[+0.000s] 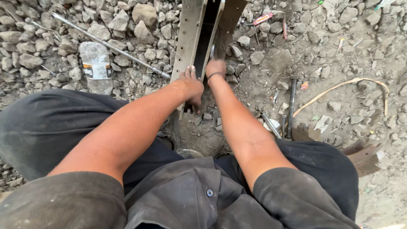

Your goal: The person sits on the ground and uses a metal file to scrape and clean the inner surface of a curved metal part. They repeatedly file the surface, flip the part over, and continue filing the other side.

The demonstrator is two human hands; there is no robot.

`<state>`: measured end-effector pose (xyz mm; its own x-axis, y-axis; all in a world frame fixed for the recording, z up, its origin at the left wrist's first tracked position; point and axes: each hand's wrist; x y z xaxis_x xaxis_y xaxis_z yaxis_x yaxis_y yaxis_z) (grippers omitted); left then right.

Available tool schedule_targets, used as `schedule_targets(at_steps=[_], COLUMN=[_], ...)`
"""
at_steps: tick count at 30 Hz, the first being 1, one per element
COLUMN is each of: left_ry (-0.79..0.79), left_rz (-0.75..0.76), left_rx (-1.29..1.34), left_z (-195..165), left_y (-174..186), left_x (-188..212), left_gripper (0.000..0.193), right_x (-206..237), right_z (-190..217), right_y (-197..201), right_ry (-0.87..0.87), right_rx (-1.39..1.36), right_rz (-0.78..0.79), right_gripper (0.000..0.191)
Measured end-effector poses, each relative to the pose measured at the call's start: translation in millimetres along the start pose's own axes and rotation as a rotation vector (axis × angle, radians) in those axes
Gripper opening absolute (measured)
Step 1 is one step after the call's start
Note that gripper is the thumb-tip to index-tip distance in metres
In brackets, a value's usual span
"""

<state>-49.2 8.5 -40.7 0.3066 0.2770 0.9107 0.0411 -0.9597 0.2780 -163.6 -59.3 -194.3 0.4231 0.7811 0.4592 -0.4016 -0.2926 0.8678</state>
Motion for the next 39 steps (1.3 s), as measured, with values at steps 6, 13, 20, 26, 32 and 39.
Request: schedule_targets(at_steps=[6,13,20,26,32,39], left_ry=[-0.009,-0.006,0.033,-0.031,0.004,-0.011], left_rz=[0.023,0.013,0.027,0.016,0.012,0.006], left_rx=[0.026,-0.002,0.01,0.021,0.014,0.034], left_z=[1.0,1.3,-1.1,4.1,2.2,6.7], left_y=[2.7,1.9,-0.2,-1.7,-2.6,-3.0], left_x=[1.9,2.8,-0.9,-1.8,-4.5,-3.9], left_gripper=[0.132,0.135,0.135,0.137,0.135,0.136], right_x=[-7.4,1.2,1.1,1.6,2.0,-7.3], right_z=[4.5,-7.6,-7.2,-4.0,-8.5,0.4], right_y=[12.7,-2.2,5.8,11.6,4.4,7.2], right_ry=[0.107,0.07,-0.021,-0.05,-0.021,0.133], right_rx=[-0.169,-0.215,0.045,-0.306,0.054,-0.205], right_rz=[-0.095,-0.076,0.004,0.113,-0.007,-0.094], right_gripper=[0.049,0.042,0.047,0.046,0.05,0.045])
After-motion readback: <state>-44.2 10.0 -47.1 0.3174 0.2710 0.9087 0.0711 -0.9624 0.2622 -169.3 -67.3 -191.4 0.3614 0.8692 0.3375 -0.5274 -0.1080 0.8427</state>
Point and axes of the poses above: each hand's wrist, its own x-axis away from the middle knuckle, its own y-axis out of the back of the hand, z = x × y, and after that the axes turned 12 degrees about x, right-handed
